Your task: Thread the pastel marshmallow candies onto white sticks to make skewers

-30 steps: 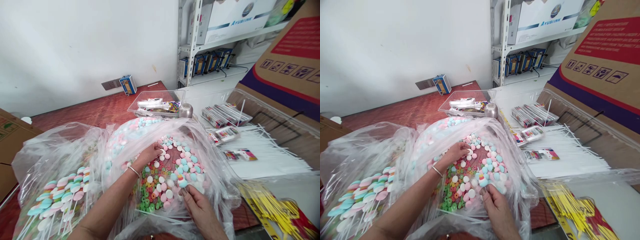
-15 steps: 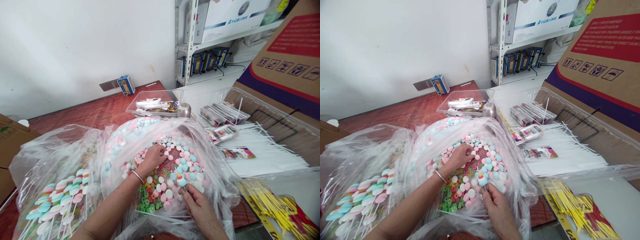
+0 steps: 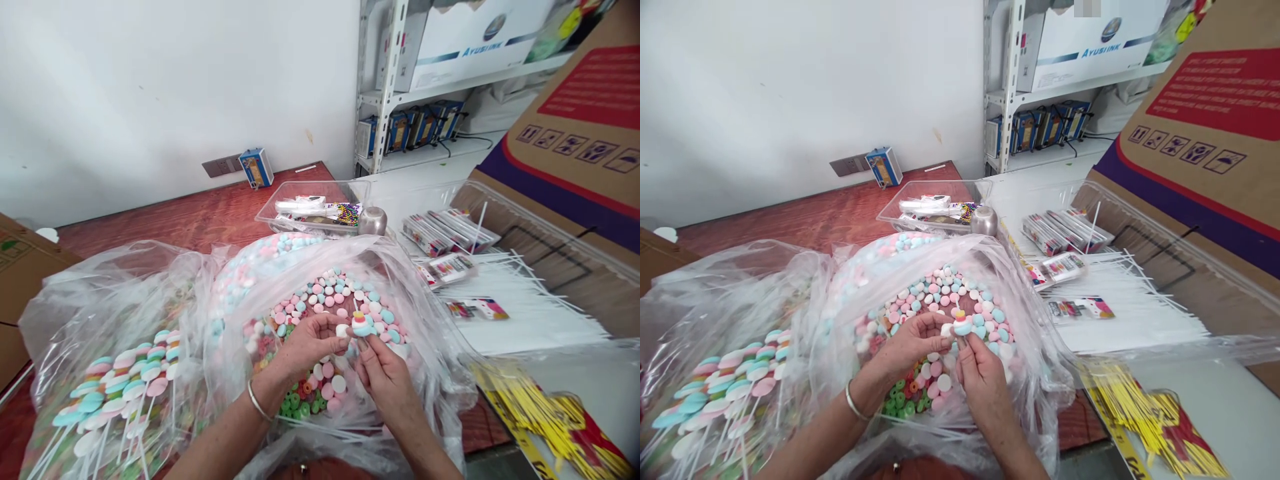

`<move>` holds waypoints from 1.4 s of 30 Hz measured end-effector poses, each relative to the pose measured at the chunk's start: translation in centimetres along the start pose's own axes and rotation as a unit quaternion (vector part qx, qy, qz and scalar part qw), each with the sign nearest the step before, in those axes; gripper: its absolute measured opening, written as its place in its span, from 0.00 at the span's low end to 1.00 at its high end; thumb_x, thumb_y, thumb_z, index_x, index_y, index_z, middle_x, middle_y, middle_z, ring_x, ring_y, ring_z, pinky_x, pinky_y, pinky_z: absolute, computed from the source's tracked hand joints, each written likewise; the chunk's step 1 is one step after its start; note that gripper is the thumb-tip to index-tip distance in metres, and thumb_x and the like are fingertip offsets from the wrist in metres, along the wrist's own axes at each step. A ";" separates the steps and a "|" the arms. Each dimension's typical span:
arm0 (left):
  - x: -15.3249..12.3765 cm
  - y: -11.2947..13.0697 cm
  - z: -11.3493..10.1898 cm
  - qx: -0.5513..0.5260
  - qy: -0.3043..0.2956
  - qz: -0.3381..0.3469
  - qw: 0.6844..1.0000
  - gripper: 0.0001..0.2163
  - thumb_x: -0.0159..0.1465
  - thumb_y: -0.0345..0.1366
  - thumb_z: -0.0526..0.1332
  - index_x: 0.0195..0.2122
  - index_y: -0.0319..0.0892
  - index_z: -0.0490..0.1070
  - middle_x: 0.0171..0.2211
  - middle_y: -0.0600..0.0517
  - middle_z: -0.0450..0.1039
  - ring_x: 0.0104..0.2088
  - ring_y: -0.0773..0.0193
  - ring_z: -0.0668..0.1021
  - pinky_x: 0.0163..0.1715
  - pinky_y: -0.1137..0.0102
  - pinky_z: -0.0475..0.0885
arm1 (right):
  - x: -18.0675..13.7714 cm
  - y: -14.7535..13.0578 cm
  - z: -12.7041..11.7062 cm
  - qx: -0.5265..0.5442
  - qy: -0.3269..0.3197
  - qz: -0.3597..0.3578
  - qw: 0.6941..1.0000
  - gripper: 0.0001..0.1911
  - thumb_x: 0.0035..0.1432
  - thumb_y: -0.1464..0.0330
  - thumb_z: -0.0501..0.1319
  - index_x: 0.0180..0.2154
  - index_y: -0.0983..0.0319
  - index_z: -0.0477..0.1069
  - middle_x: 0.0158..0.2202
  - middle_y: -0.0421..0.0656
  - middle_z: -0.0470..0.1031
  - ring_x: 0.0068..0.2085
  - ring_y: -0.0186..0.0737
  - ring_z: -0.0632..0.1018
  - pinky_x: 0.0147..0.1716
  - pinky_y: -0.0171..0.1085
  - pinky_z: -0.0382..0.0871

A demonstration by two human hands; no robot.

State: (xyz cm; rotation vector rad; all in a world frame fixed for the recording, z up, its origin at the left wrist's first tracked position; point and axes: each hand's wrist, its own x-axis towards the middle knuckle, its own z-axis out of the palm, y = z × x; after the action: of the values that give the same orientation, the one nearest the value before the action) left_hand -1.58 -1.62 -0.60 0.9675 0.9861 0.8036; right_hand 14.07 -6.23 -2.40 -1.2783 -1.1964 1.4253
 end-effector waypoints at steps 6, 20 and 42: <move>-0.2 -0.2 -0.2 0.072 0.102 0.026 0.992 0.13 0.55 0.38 0.68 0.39 0.38 0.73 0.28 0.52 0.76 0.26 0.68 0.76 0.29 0.74 0.71 | -1.3 -0.2 0.0 -0.016 -0.011 0.042 0.999 0.21 0.65 0.49 0.50 0.34 0.59 0.67 0.16 0.31 0.58 0.16 0.31 0.58 0.16 0.32 0.49; -0.5 0.3 0.0 0.104 0.099 0.046 0.989 0.13 0.55 0.33 0.64 0.42 0.40 0.73 0.29 0.52 0.78 0.30 0.64 0.80 0.30 0.73 0.73 | -2.6 -1.0 0.0 0.095 -0.090 0.159 0.978 0.22 0.58 0.47 0.58 0.34 0.61 0.69 0.11 0.27 0.53 0.13 0.26 0.47 0.13 0.30 0.41; -1.4 -0.4 0.9 0.298 0.133 0.183 0.927 0.11 0.60 0.34 0.61 0.43 0.40 0.78 0.29 0.51 0.77 0.28 0.66 0.77 0.28 0.74 0.72 | -2.5 -1.6 1.4 0.185 -0.047 0.155 0.969 0.16 0.62 0.53 0.56 0.35 0.59 0.66 0.11 0.26 0.52 0.12 0.26 0.47 0.11 0.29 0.43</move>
State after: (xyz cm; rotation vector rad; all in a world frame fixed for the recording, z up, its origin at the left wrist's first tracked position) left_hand -1.15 -3.21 -0.30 1.6325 1.3470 0.9854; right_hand 12.99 -8.52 -0.38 -1.1765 -0.7586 1.8545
